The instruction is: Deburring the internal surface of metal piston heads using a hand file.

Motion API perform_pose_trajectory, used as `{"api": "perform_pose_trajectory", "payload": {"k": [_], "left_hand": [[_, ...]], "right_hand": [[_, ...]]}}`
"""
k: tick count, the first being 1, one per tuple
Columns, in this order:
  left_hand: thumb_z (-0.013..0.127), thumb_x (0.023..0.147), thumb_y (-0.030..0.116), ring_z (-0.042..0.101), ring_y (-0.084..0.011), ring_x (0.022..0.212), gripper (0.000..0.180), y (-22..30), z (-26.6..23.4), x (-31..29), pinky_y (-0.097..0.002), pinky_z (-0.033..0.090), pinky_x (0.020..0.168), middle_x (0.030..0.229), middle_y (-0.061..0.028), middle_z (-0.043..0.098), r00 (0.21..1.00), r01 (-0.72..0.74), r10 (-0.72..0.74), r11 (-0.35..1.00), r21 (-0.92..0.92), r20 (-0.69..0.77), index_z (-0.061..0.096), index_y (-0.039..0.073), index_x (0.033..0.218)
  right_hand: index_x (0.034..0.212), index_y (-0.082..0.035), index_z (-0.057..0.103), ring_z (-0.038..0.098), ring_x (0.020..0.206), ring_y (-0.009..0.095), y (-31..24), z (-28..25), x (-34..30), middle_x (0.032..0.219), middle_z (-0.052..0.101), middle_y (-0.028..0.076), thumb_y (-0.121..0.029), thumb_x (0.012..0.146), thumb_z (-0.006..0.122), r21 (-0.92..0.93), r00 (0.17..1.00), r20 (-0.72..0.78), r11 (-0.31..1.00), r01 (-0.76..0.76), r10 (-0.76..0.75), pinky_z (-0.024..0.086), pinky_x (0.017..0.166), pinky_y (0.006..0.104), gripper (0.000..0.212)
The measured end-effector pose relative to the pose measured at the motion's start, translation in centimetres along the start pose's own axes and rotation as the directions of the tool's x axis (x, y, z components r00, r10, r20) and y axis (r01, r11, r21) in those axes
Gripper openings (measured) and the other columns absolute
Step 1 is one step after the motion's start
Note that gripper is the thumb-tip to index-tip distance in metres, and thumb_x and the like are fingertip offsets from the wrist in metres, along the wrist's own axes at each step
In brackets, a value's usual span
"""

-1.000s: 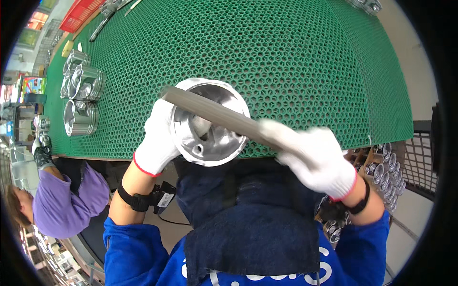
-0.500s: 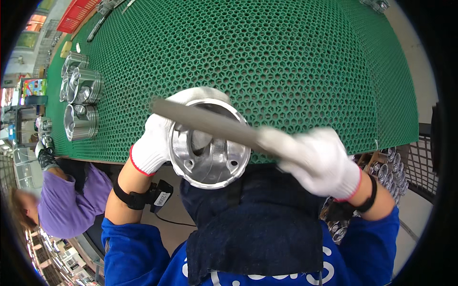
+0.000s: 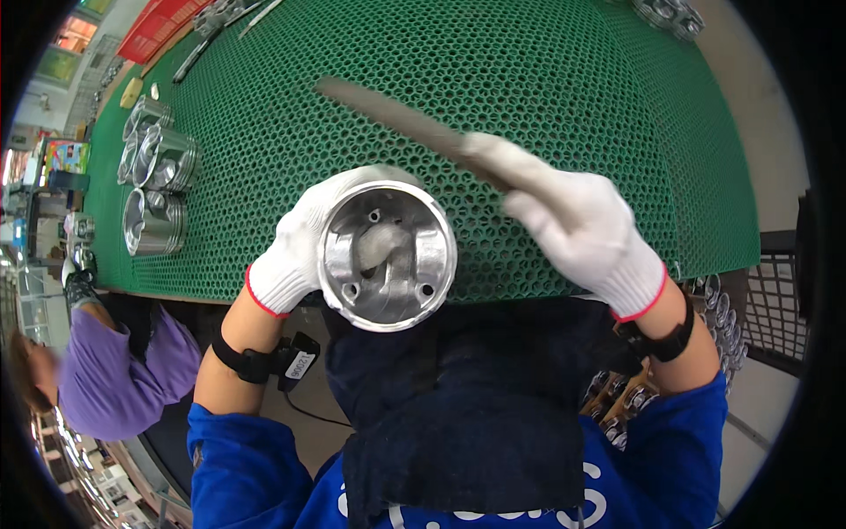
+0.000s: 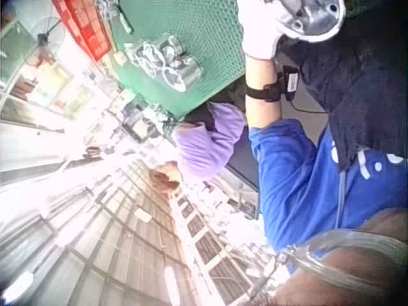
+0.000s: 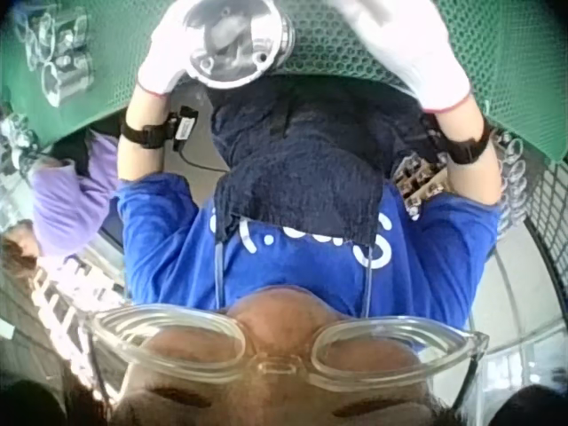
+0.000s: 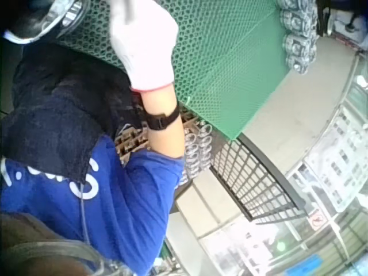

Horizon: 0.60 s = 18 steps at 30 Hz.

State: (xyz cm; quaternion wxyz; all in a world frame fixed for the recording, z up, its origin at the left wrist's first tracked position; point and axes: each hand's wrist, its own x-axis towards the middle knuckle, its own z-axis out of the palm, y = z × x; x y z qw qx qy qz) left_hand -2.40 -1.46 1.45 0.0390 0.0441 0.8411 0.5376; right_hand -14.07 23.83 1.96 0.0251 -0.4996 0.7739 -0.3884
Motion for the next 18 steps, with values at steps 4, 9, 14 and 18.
{"api": "perform_pose_trajectory", "payload": {"k": [4,9,14,18], "left_hand": [[0.073,0.085,0.021,0.066,-0.0212,0.100,0.051,1.9,0.2,-0.9,-0.0335,0.054,0.086,0.108,-0.0126,0.067,0.932,0.149,-0.282,0.871,-0.467,-0.227,0.054,-0.002,0.127],[0.068,0.074,0.001,0.062,-0.0356,0.078,0.060,5.7,-0.2,-5.6,-0.0398,0.050,0.068,0.090,-0.0159,0.064,0.991,-0.061,0.133,0.586,0.808,-0.021,0.048,-0.001,0.131],[0.072,0.081,0.016,0.065,-0.0239,0.075,0.026,7.0,-1.6,-10.8,-0.0346,0.051,0.068,0.085,-0.0070,0.066,0.892,-0.445,0.431,0.793,0.417,0.132,0.069,0.006,0.104],[0.065,0.076,0.025,0.055,-0.0266,0.107,0.026,6.9,-2.1,-4.1,-0.0458,0.042,0.097,0.095,-0.0046,0.060,0.768,-0.613,0.530,0.446,0.652,0.359,0.061,0.010,0.096]], "right_hand": [[0.136,-0.022,0.055,0.069,0.102,0.022,1.8,-2.7,-2.0,0.130,0.062,0.003,-0.014,0.093,0.059,-0.138,0.983,-0.016,0.973,-0.183,0.182,0.058,0.085,0.0323,0.044],[0.145,-0.012,0.044,0.062,0.117,0.022,5.0,-5.4,-3.7,0.142,0.054,0.009,-0.014,0.093,0.058,-0.119,0.946,-0.123,0.942,-0.314,0.300,0.047,0.100,0.0307,0.054],[0.133,-0.002,0.049,0.051,0.065,0.009,3.0,-6.1,-2.8,0.102,0.059,0.006,-0.021,0.098,0.054,0.815,0.889,-0.019,0.522,-0.252,0.457,0.046,0.059,0.0260,0.040],[0.110,-0.007,0.056,0.046,0.056,0.007,2.8,-4.3,-1.3,0.077,0.049,0.000,-0.029,0.102,0.051,0.890,0.711,-0.193,0.426,-0.164,0.676,0.037,0.044,0.0205,0.024]]}}
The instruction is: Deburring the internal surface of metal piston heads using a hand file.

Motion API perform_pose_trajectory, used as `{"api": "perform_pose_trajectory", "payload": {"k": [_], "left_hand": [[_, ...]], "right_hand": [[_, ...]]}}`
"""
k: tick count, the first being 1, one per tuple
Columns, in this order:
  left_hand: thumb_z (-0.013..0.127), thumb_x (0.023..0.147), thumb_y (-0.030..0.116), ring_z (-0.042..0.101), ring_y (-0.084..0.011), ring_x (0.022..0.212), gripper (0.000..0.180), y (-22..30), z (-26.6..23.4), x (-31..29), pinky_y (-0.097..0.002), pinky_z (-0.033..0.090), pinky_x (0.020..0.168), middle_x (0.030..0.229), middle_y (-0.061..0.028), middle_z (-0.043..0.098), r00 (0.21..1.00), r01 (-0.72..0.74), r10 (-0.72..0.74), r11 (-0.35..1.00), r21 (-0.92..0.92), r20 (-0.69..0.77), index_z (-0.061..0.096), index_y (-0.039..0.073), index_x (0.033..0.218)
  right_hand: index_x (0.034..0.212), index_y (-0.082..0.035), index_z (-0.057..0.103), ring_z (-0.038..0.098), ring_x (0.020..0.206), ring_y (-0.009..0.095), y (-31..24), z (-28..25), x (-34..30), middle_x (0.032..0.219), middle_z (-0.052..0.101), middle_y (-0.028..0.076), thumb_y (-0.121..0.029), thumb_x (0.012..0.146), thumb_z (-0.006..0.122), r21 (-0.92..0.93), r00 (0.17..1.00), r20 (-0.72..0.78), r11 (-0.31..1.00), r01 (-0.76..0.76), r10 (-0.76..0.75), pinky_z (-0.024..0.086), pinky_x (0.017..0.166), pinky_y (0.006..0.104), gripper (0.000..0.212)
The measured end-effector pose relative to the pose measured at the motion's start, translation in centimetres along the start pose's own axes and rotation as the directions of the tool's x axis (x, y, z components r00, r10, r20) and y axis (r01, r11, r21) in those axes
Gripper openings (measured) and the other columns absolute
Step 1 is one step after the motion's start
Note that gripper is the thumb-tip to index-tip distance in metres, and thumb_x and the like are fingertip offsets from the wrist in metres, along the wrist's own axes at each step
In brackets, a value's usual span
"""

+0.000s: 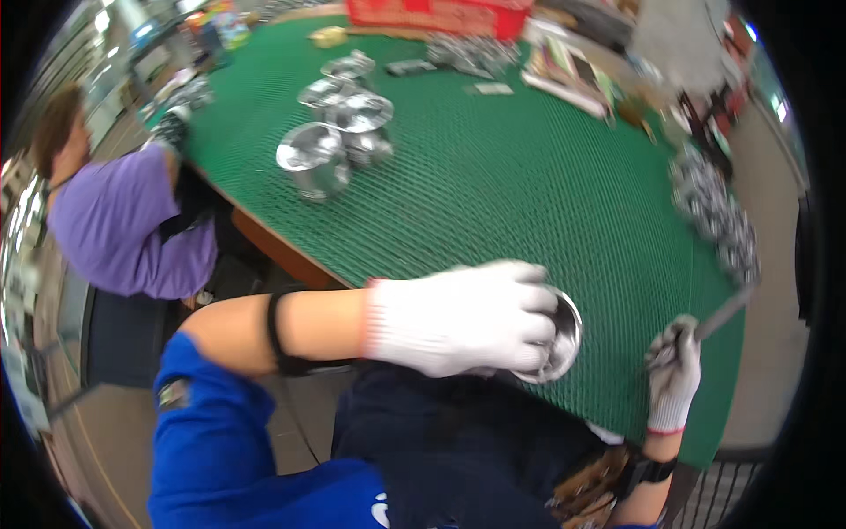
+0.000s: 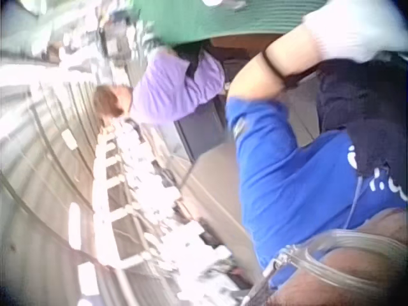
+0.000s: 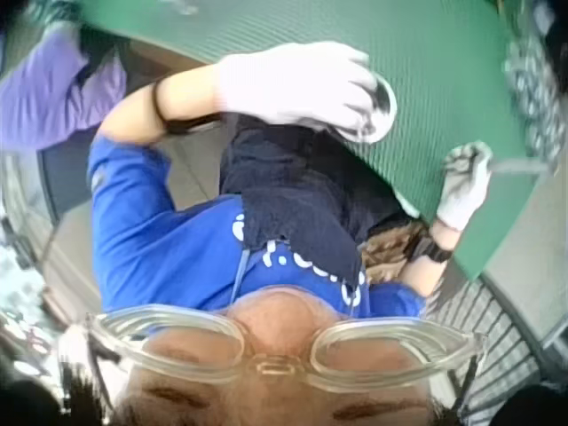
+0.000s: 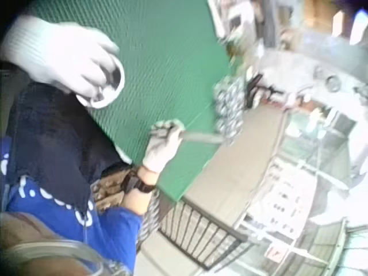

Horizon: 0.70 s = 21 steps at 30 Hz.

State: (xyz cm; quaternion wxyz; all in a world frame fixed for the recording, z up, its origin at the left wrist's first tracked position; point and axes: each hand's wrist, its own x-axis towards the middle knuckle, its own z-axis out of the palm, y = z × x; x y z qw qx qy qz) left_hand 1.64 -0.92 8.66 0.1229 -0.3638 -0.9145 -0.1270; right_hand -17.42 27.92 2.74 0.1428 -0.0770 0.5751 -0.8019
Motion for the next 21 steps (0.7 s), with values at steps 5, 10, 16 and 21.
{"api": "perform_pose_trajectory", "payload": {"k": [5,10,16,21], "left_hand": [[0.063,0.073,0.019,0.060,-0.0247,0.091,0.008,0.0,2.8,-1.8,-0.0446,0.036,0.110,0.080,-0.0029,0.060,0.993,0.064,-0.081,0.980,0.190,0.085,0.060,0.013,0.077],[0.085,0.064,0.033,0.062,-0.0350,0.083,0.041,2.5,-2.3,-12.2,-0.0472,0.048,0.094,0.081,-0.0118,0.063,0.776,0.523,-0.520,0.847,-0.096,-0.358,0.068,0.006,0.091],[0.082,0.065,0.025,0.064,-0.0342,0.073,0.028,2.3,-8.1,-21.8,-0.0420,0.051,0.069,0.077,-0.0111,0.066,0.472,0.881,-0.716,0.353,0.316,-0.514,0.069,0.008,0.083],[0.076,0.075,0.027,0.062,-0.0338,0.108,0.043,-3.7,-8.6,-29.1,-0.0407,0.049,0.094,0.115,-0.0167,0.067,0.210,0.926,-0.762,-0.046,0.374,-0.613,0.069,0.009,0.112]], "right_hand": [[0.109,-0.009,0.055,0.046,0.055,0.006,0.2,-1.8,0.7,0.079,0.051,0.000,-0.032,0.103,0.050,-0.235,0.988,0.126,0.971,-0.055,0.086,0.037,0.042,0.0200,0.024],[0.111,-0.013,0.054,0.045,0.052,0.006,0.8,1.5,-2.3,0.082,0.053,0.001,-0.033,0.103,0.050,0.096,0.934,0.289,0.964,-0.248,0.212,0.038,0.037,0.0183,0.022],[0.111,-0.014,0.056,0.058,0.079,0.016,0.3,3.1,-4.7,0.098,0.056,0.004,-0.033,0.098,0.059,0.426,0.753,0.649,0.771,-0.474,0.104,0.053,0.063,0.0285,0.024],[0.112,-0.004,0.061,0.065,0.087,0.012,-4.3,22.0,-8.6,0.092,0.067,0.009,-0.030,0.100,0.050,-0.281,0.179,0.919,0.904,-0.322,0.350,0.053,0.076,0.0287,0.030]]}}
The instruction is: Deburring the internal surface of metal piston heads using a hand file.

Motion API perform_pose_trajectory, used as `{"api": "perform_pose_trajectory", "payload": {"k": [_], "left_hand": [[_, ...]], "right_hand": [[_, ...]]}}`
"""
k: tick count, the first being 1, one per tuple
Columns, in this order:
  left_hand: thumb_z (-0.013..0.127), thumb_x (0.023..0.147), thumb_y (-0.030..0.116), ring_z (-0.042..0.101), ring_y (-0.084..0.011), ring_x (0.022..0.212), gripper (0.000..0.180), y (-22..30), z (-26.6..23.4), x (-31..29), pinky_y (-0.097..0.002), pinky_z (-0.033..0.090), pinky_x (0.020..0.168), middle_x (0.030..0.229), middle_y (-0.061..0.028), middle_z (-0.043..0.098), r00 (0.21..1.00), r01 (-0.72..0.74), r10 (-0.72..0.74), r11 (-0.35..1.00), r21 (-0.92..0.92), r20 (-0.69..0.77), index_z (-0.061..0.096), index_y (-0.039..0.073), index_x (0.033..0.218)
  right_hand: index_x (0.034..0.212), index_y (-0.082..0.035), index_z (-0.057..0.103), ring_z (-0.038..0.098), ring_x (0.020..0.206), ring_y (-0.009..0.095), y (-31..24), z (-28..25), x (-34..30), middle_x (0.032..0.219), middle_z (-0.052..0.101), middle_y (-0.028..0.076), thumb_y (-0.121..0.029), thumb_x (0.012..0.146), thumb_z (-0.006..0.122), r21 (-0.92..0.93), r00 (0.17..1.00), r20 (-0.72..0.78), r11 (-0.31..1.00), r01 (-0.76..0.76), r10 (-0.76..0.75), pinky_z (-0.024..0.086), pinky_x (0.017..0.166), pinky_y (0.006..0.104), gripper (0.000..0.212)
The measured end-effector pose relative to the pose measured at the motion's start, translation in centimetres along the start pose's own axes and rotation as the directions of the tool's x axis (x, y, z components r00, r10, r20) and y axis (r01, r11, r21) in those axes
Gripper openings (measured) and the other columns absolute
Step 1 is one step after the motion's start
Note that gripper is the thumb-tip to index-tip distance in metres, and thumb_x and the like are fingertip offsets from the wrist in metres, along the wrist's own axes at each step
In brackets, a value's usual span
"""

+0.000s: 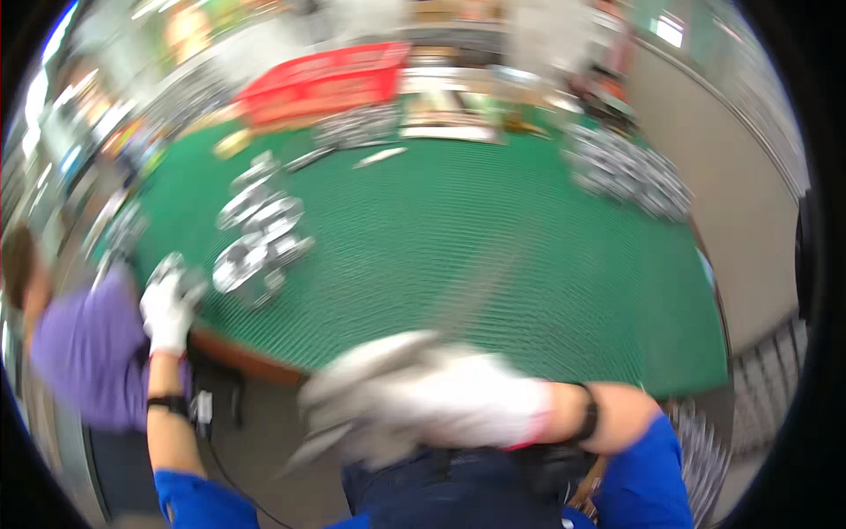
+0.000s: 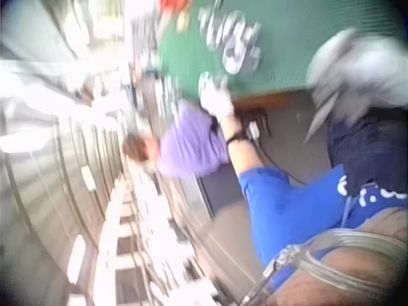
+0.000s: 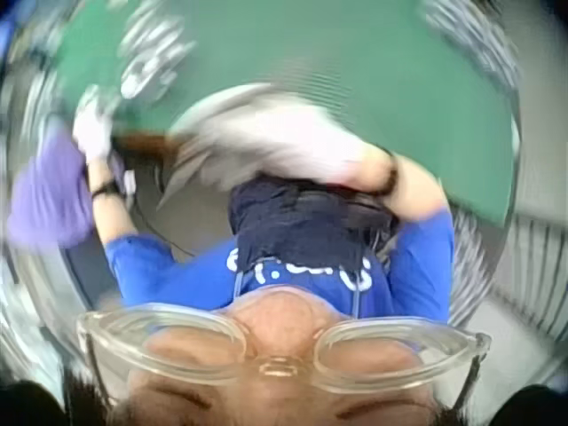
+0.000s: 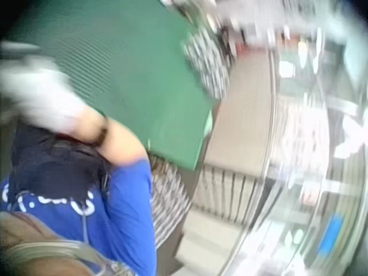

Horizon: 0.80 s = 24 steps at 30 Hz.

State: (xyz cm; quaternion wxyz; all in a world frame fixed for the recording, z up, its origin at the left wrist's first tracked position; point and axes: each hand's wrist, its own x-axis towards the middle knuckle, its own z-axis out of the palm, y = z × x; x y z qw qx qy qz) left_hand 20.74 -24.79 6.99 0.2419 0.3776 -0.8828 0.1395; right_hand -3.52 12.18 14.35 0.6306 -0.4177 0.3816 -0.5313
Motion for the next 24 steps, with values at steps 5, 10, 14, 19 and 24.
{"api": "perform_pose_trajectory", "payload": {"k": [5,10,14,19,24], "left_hand": [[0.061,0.087,0.005,0.054,-0.0235,0.117,0.058,-3.2,10.1,3.5,-0.0340,0.045,0.098,0.132,-0.0147,0.054,0.904,0.428,-0.335,0.700,-0.572,0.267,0.044,0.003,0.142],[0.055,0.086,-0.011,0.050,-0.0249,0.124,0.059,-3.7,12.0,2.7,-0.0358,0.039,0.106,0.141,-0.0155,0.050,0.898,0.217,-0.440,0.456,-0.863,-0.006,0.042,-0.001,0.143],[0.053,0.096,0.001,0.048,-0.0225,0.126,0.046,2.2,8.2,-1.5,-0.0356,0.037,0.108,0.142,-0.0149,0.048,0.949,-0.069,-0.193,0.646,-0.760,-0.250,0.043,-0.004,0.141],[0.053,0.098,0.004,0.050,-0.0244,0.123,0.041,9.1,4.6,-4.5,-0.0376,0.038,0.108,0.135,-0.0166,0.052,0.916,-0.122,-0.276,0.499,-0.858,-0.290,0.045,-0.006,0.137],[0.061,0.087,-0.001,0.055,-0.0271,0.118,0.043,16.8,5.6,-7.9,-0.0395,0.040,0.107,0.127,-0.0162,0.056,0.974,-0.064,-0.175,0.389,-0.919,-0.142,0.053,-0.004,0.130]], "right_hand": [[0.105,-0.005,0.062,0.062,0.083,0.015,3.2,9.4,6.1,0.090,0.067,0.008,-0.025,0.095,0.052,-0.312,0.623,0.416,0.540,0.782,-0.662,0.052,0.078,0.0314,0.024],[0.108,-0.006,0.062,0.062,0.086,0.016,3.0,8.1,4.5,0.093,0.067,0.009,-0.026,0.096,0.052,-0.309,0.656,0.391,0.579,0.754,-0.646,0.051,0.079,0.0313,0.025],[0.111,-0.007,0.061,0.062,0.089,0.017,3.4,7.4,4.3,0.096,0.067,0.010,-0.026,0.097,0.051,-0.348,0.694,0.363,0.601,0.720,-0.622,0.051,0.080,0.0313,0.026],[0.115,-0.007,0.061,0.062,0.092,0.018,2.9,7.9,4.1,0.100,0.067,0.011,-0.026,0.097,0.051,-0.353,0.698,0.403,0.603,0.716,-0.593,0.050,0.081,0.0313,0.028],[0.119,-0.008,0.061,0.063,0.095,0.019,0.2,3.5,1.8,0.103,0.067,0.012,-0.026,0.098,0.051,-0.606,0.710,0.483,0.390,0.694,-0.513,0.050,0.082,0.0313,0.030]]}}
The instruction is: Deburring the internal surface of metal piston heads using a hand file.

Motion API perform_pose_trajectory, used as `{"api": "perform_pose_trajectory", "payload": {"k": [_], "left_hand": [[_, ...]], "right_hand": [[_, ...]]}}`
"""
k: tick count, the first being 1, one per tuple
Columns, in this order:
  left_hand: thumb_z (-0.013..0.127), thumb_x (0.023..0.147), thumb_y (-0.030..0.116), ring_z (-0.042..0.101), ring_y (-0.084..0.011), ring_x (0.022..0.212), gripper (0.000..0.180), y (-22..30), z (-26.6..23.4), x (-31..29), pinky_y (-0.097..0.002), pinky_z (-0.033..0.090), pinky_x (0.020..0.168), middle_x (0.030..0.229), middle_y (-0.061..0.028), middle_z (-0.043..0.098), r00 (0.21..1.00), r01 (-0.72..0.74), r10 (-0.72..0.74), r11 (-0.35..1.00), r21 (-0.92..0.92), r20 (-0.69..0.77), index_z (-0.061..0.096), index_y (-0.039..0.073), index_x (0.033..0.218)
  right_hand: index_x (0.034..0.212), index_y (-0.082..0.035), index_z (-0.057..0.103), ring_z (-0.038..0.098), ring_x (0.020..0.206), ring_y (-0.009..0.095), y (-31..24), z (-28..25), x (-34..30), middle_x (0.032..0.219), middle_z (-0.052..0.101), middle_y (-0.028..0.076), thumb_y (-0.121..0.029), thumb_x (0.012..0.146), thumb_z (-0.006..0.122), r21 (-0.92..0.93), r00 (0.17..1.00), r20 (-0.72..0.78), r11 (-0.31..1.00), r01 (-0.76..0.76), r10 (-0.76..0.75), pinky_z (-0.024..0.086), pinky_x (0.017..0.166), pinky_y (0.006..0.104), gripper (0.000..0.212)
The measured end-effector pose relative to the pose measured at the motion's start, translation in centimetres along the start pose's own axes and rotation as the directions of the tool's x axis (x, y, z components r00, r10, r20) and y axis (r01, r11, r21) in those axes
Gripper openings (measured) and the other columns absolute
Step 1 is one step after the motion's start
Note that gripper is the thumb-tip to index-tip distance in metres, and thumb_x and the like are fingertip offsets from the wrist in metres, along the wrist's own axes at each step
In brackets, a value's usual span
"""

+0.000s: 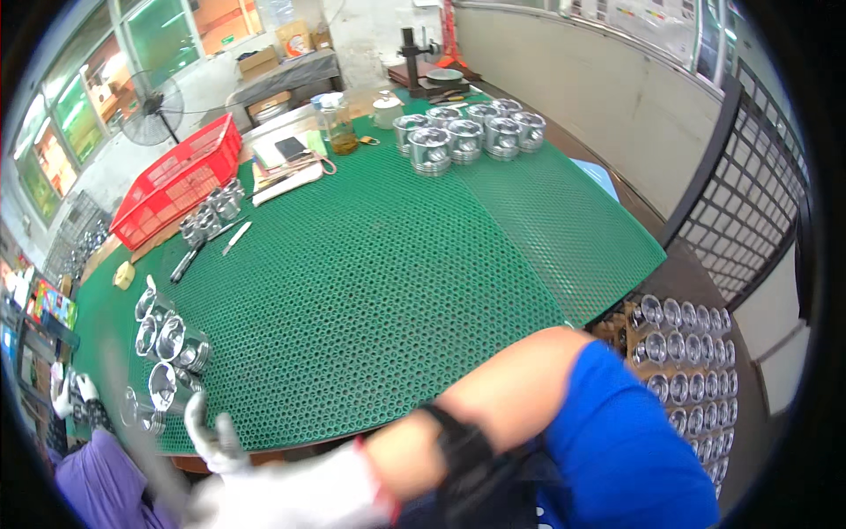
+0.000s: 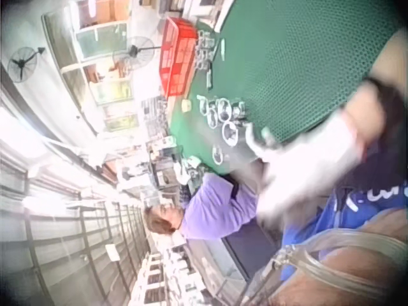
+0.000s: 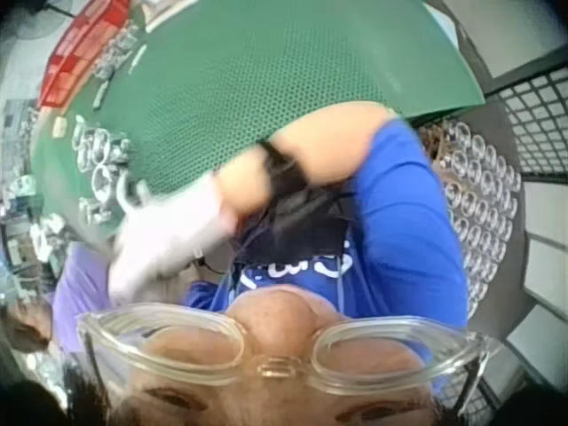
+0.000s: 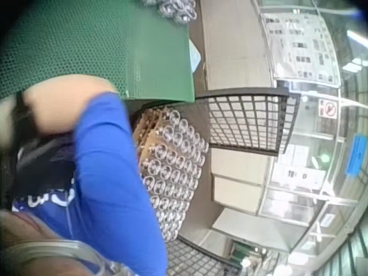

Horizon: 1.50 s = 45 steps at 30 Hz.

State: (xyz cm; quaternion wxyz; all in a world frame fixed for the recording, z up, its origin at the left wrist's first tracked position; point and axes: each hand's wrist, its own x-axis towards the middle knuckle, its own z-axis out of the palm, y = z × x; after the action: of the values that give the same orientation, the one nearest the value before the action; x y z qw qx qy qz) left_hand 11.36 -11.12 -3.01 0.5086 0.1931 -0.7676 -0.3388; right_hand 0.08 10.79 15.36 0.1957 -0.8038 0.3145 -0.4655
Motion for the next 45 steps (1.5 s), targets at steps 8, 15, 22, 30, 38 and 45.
{"api": "perform_pose_trajectory", "payload": {"k": [8,15,22,30,38,45], "left_hand": [[0.067,0.084,0.003,0.058,-0.0320,0.112,0.034,5.0,4.1,0.0,-0.0405,0.043,0.101,0.119,-0.0201,0.059,0.932,-0.218,0.216,0.976,-0.024,0.290,0.058,-0.007,0.116],[0.067,0.078,-0.001,0.063,-0.0314,0.099,0.024,4.1,6.9,-2.2,-0.0386,0.050,0.090,0.104,-0.0174,0.066,0.971,-0.094,0.054,0.982,0.166,0.234,0.065,-0.004,0.101],[0.069,0.080,0.008,0.063,-0.0321,0.101,0.023,5.7,7.5,-0.3,-0.0408,0.049,0.092,0.101,-0.0164,0.066,0.897,-0.206,0.046,0.924,0.322,0.440,0.066,-0.003,0.100],[0.073,0.069,0.003,0.065,-0.0318,0.096,0.028,5.8,7.6,-0.4,-0.0415,0.051,0.089,0.098,-0.0131,0.069,0.904,-0.219,0.038,0.897,0.384,0.426,0.069,0.003,0.097],[0.077,0.070,0.008,0.066,-0.0306,0.095,0.027,5.5,7.1,-0.5,-0.0412,0.052,0.088,0.096,-0.0103,0.069,0.912,-0.211,0.068,0.923,0.321,0.404,0.071,0.006,0.096],[0.074,0.073,0.007,0.065,-0.0321,0.096,0.025,5.7,6.9,-0.4,-0.0413,0.051,0.087,0.098,-0.0122,0.068,0.901,-0.263,0.116,0.913,0.313,0.419,0.069,0.005,0.097]], "right_hand": [[0.094,-0.003,0.063,0.061,0.067,0.019,5.2,-13.7,-18.8,0.075,0.064,0.008,-0.042,0.088,0.056,0.066,0.144,-0.285,0.170,-0.983,0.948,0.049,0.065,0.0355,0.040],[0.129,-0.016,0.057,0.061,0.109,0.036,5.9,-26.9,-25.3,0.117,0.061,0.022,-0.053,0.085,0.056,-0.488,0.314,-0.699,-0.107,-0.866,0.642,0.050,0.092,0.0443,0.056],[0.143,-0.025,0.045,0.051,0.124,0.043,8.8,-36.9,-31.7,0.136,0.046,0.030,-0.054,0.079,0.063,-0.330,0.003,-0.807,-0.446,-0.832,0.591,0.041,0.106,0.0465,0.072],[0.107,-0.003,0.064,0.057,0.105,0.039,14.7,-40.0,-35.7,0.110,0.061,0.023,-0.035,0.080,0.065,-0.333,0.194,-0.901,-0.333,-0.882,0.387,0.046,0.091,0.0442,0.042],[0.098,-0.003,0.064,0.061,0.089,0.026,13.0,-38.2,-40.9,0.093,0.061,0.012,0.002,0.072,0.064,-0.353,0.292,-0.908,-0.171,-0.920,0.301,0.048,0.084,0.0299,0.026],[0.090,-0.002,0.065,0.064,0.097,0.025,8.8,-23.2,-24.1,0.097,0.065,0.013,-0.007,0.077,0.074,-0.520,0.617,-0.688,0.334,-0.786,0.382,0.050,0.086,0.0332,0.017]]}}
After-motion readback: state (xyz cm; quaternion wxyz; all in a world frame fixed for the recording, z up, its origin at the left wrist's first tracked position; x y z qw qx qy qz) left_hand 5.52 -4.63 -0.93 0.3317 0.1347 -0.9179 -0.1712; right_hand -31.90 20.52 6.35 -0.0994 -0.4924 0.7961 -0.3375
